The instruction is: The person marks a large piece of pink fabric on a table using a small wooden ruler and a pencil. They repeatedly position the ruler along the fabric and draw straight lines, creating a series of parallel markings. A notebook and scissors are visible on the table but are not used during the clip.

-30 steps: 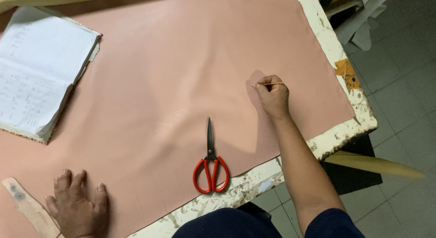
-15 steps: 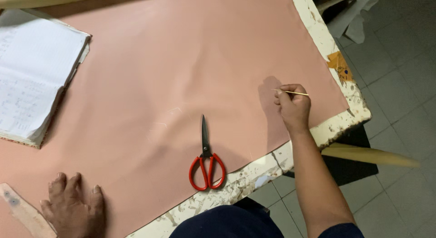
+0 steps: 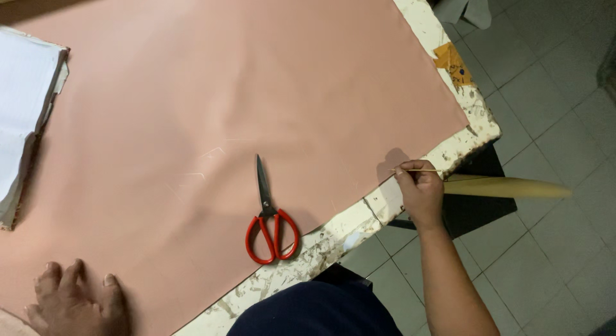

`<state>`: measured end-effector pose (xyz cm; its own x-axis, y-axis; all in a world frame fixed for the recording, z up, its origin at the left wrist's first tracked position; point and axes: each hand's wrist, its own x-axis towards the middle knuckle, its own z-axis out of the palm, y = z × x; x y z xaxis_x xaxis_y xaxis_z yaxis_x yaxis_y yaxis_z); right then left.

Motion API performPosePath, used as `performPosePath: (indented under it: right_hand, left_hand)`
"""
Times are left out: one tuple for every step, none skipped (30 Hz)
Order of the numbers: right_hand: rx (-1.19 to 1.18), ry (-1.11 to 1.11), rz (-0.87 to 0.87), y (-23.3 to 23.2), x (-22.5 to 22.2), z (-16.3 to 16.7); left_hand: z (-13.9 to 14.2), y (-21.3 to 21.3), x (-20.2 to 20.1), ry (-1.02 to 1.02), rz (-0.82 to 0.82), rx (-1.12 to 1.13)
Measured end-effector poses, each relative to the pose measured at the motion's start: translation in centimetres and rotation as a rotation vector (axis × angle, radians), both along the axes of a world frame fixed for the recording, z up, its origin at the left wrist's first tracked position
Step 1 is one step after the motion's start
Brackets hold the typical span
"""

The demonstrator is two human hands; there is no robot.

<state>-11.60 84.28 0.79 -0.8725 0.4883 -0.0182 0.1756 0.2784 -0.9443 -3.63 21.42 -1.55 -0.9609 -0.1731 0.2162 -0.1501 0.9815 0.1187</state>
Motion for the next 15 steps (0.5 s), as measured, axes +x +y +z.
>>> performPosePath:
  right_hand:
    - [0.033, -0.001, 0.013, 0.0, 0.1, 0.1]
    - [0.066, -0.003, 0.025, 0.0, 0.2, 0.2]
    - [0.062, -0.003, 0.021, -0.1, 0.2, 0.3]
    - [0.058, -0.002, 0.019, -0.2, 0.2, 0.3]
    - [0.053, -0.001, 0.018, -0.2, 0.2, 0.3]
    - [0.079, -0.010, 0.027, -0.2, 0.2, 0.4]
    - [0.104, -0.019, 0.037, -0.1, 0.4, 0.5]
    - [0.130, -0.029, 0.047, 0.0, 0.5, 0.6]
    - [0.107, -0.027, 0.046, 0.0, 0.5, 0.6]
    - [0.084, -0.025, 0.045, 0.0, 0.6, 0.6]
    - [0.062, -0.020, 0.046, 0.0, 0.5, 0.6]
    - [0.056, -0.018, 0.048, 0.0, 0.4, 0.6]
    - [0.050, -0.018, 0.049, 0.0, 0.4, 0.6]
    - [0.044, -0.020, 0.048, 0.0, 0.5, 0.7]
    - [0.078, 0.000, 0.047, 0.0, 0.4, 0.8]
  left_hand:
    - [0.1, 0.1, -0.1, -0.009, -0.001, -0.026]
    - [0.3, -0.1, -0.3, -0.027, -0.014, -0.043]
    - [0.4, 0.0, -0.6, -0.064, -0.006, -0.113]
    - [0.6, 0.1, -0.8, -0.100, 0.000, -0.183]
    - [0.8, 0.2, -1.1, -0.159, 0.027, -0.309]
    - [0.9, 0.3, -1.2, -0.220, 0.054, -0.436]
    - [1.1, 0.6, -1.0, -0.153, 0.050, -0.271]
    - [1.3, 1.0, -0.5, -0.086, 0.046, -0.106]
    - [1.5, 1.2, -0.6, -0.065, 0.041, -0.046]
    - [1.6, 1.3, -0.7, -0.043, 0.035, 0.014]
    - [1.7, 1.3, -1.0, -0.064, 0.031, -0.029]
    - [1.8, 1.3, -1.2, -0.103, 0.036, -0.110]
    - [1.9, 1.3, -1.5, -0.141, 0.039, -0.190]
    - [2.0, 1.2, -1.6, -0.199, 0.049, -0.308]
    - [1.9, 1.0, -1.8, -0.255, 0.059, -0.427]
